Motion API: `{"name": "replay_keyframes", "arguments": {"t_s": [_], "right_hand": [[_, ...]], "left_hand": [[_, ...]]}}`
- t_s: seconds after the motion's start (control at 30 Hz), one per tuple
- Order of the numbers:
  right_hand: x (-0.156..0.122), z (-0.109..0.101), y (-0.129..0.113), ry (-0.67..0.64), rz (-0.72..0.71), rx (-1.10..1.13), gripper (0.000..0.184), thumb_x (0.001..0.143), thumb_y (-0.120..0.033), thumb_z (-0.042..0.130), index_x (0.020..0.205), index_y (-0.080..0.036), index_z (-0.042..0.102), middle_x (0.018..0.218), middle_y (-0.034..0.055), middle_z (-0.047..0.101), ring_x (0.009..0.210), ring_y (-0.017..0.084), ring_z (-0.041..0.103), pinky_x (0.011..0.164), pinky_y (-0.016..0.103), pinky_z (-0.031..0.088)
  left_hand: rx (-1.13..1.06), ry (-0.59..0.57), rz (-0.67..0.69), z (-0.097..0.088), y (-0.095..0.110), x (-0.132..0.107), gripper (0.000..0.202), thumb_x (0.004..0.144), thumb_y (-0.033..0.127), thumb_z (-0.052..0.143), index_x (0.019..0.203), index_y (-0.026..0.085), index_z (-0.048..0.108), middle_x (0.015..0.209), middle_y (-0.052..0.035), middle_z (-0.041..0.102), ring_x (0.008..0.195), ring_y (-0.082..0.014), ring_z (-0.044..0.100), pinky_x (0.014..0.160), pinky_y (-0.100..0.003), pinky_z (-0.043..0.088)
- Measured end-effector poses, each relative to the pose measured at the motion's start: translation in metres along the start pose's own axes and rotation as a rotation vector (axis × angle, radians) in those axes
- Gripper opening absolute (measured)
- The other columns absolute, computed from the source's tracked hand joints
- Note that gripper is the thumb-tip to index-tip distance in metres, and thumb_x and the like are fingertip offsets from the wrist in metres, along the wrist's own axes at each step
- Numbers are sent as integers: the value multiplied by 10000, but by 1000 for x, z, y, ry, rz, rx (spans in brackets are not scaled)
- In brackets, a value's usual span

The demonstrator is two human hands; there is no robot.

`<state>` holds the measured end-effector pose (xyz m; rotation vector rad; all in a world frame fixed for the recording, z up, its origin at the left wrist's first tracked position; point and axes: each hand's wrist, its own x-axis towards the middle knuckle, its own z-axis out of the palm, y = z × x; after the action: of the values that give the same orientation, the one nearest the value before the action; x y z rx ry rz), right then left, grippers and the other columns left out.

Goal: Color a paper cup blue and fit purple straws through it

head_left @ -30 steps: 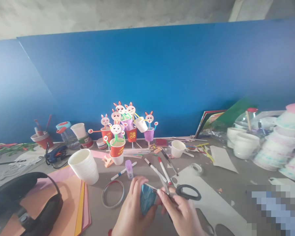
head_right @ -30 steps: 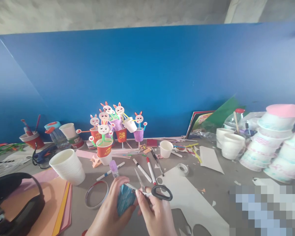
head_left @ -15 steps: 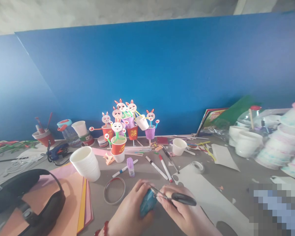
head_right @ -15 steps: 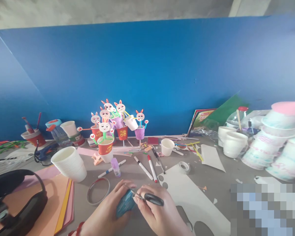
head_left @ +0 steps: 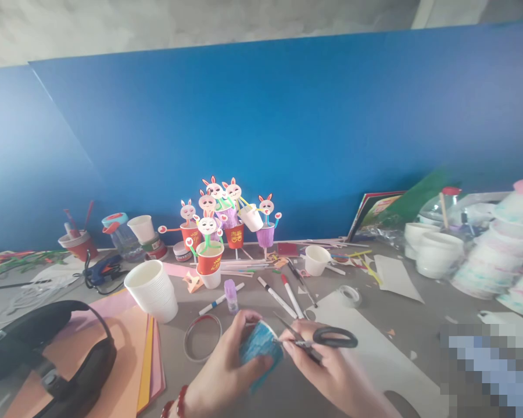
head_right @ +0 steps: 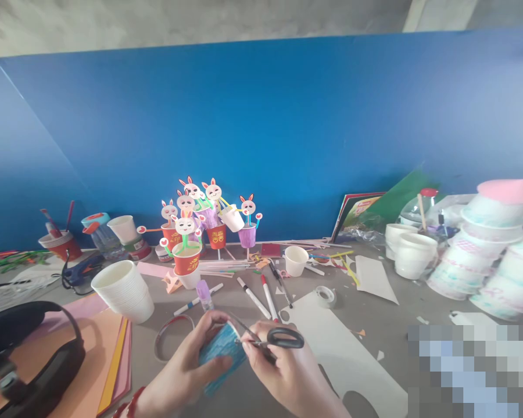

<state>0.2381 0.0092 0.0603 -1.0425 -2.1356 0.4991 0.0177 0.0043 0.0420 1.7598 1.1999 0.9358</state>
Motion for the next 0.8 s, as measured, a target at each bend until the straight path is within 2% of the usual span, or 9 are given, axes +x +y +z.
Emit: {"name": "replay_keyframes", "arguments": {"t_s": [0.07,0.17,0.3,0.37,0.5,0.6,0.7,0.8], "right_hand": [[-1,3,3,18,40,47,236,1014,-284,471,921,-231,681,797,17,711,730,182,696,677,253,546],[0,6,6,24,107,46,269,1016,-320,460,895,-229,682,750,18,695,675,183,685,623,244,542],[1,7,8,76,155,52,330,1028,-369,439,817,-234,654,720,15,679,660,182,669,619,240,544],[1,7,8,92,164,84,342,1030,-395,444,816,-235,656,710,12,675,652,177,664,617,232,547],[-1,11,9,160,205,161,359,1009,-458,484,841,-216,689,709,36,691,630,179,670,558,211,557],[-3,15,10,235,240,180,347,975,-486,543,823,-206,680,725,57,712,606,185,677,505,209,548],[-3,19,12,269,248,245,315,960,-483,572,863,-203,677,789,71,732,616,187,690,537,221,574],[-3,22,15,248,271,359,314,973,-480,554,887,-205,679,896,86,745,687,197,716,611,236,603]], "left_hand": [[-76,-23,-36,-2,-1,4,369,848,287,651,1204,205,600,1213,-104,662,1151,-269,631,1002,-401,510],[-117,-35,-20,-4,2,7,462,825,332,683,1256,178,616,1325,-150,560,1261,-308,555,1082,-447,447],[-97,-31,43,-2,-1,3,733,699,156,753,1389,215,512,1412,-143,479,1361,-323,470,1129,-458,414],[-126,-14,44,-1,-5,0,761,723,120,708,1428,233,443,1453,-143,466,1395,-322,445,1131,-470,418],[-278,20,43,-1,-10,0,511,911,273,587,1397,242,430,1410,-138,540,1297,-305,550,1071,-456,477],[-186,30,86,-1,-8,0,353,996,341,500,1341,268,488,1351,-103,564,1234,-275,572,1064,-419,459],[-55,44,167,2,-9,1,279,1041,321,408,1307,312,493,1333,-79,537,1276,-258,511,1067,-398,433],[-11,36,234,6,-13,2,282,1026,289,462,1301,344,442,1353,-68,484,1313,-255,466,1090,-409,406]]}}
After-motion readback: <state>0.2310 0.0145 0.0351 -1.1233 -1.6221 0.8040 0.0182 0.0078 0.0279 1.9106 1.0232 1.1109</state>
